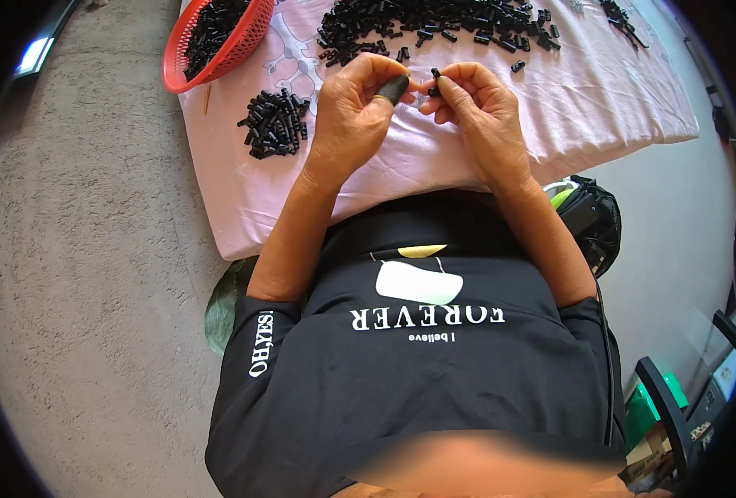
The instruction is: Assembling small black plastic components by hand on a workbench.
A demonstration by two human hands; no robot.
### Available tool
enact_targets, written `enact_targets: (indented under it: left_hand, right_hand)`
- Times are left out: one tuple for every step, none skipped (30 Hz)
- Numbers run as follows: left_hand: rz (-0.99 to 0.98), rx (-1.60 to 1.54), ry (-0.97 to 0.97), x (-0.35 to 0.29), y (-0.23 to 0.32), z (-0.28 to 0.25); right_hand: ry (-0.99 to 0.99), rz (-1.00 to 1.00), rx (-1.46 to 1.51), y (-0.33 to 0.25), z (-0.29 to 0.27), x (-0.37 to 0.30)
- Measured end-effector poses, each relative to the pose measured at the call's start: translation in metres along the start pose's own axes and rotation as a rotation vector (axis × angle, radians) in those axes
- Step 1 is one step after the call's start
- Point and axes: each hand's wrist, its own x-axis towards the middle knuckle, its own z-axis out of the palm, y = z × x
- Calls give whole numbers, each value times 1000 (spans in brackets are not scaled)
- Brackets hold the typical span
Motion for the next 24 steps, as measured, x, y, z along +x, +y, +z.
enact_targets:
  left_hand:
    - [-6,60,-25,-2,3,0]
    - [-12,120,-50,-3,5,1]
    - [-12,120,-50,-4,6,1]
    - [14,137,-51,-5,7,1]
    - [40,153,-52,-5,7,1]
    - [41,153,-52,-5,5,1]
    - [102,171,-33,-5,0,2]
    - [162,189,-15,-6,-1,3]
    - [162,190,-16,-6,-1,3]
    - [179,222,-20,-6,0,3]
    - [197,254,-24,-6,2,3]
    - [196,254,-25,-6,3,3]
    - [204,270,-33,-6,4,4]
    - [211,286,-41,-6,5,4]
    - [211,286,-42,-6,7,5]
    - [222,328,-48,-6,10,7]
    - [231,370,-54,-7,11,7]
    - [231,370,-54,-7,11,8]
    - [232,375,-48,-7,11,8]
    - [233,380,-40,-7,11,8]
    - [233,380,-40,-7,11,8]
    - [236,396,-42,-7,12,8]
    - [238,410,-45,-7,13,8]
    - [238,410,-46,-7,14,8]
  right_hand:
    - [-1,1,0,1,0,0]
    - [16,-3,-1,1,-1,0]
    - [33,-8,-1,2,-1,0]
    - [33,-8,-1,3,-1,0]
    - [40,-14,-12,3,-1,0]
    - [47,-21,-23,3,0,0]
    - [47,-21,-23,3,-1,-1]
    - [38,-19,-58,3,-1,-1]
    - [28,-16,-93,2,-1,-2]
    - [29,-17,-93,2,0,-2]
    - [32,-16,-77,1,1,-3]
    - [35,-15,-62,1,1,-3]
    - [36,-15,-62,1,2,-3]
    - [35,-10,-88,0,2,-3]
    - [34,-5,-114,0,2,-2]
    - [35,-6,-115,1,2,-2]
    - [42,-33,-89,2,2,-1]
    - [50,-60,-64,3,2,-1]
    - [50,-60,-64,3,2,-1]
    - [47,-59,-80,3,2,-1]
    - [45,-59,-97,3,3,-1]
    - [44,-59,-96,3,3,-1]
    - [39,-63,-106,3,2,-1]
    - [34,-68,-115,4,2,-2]
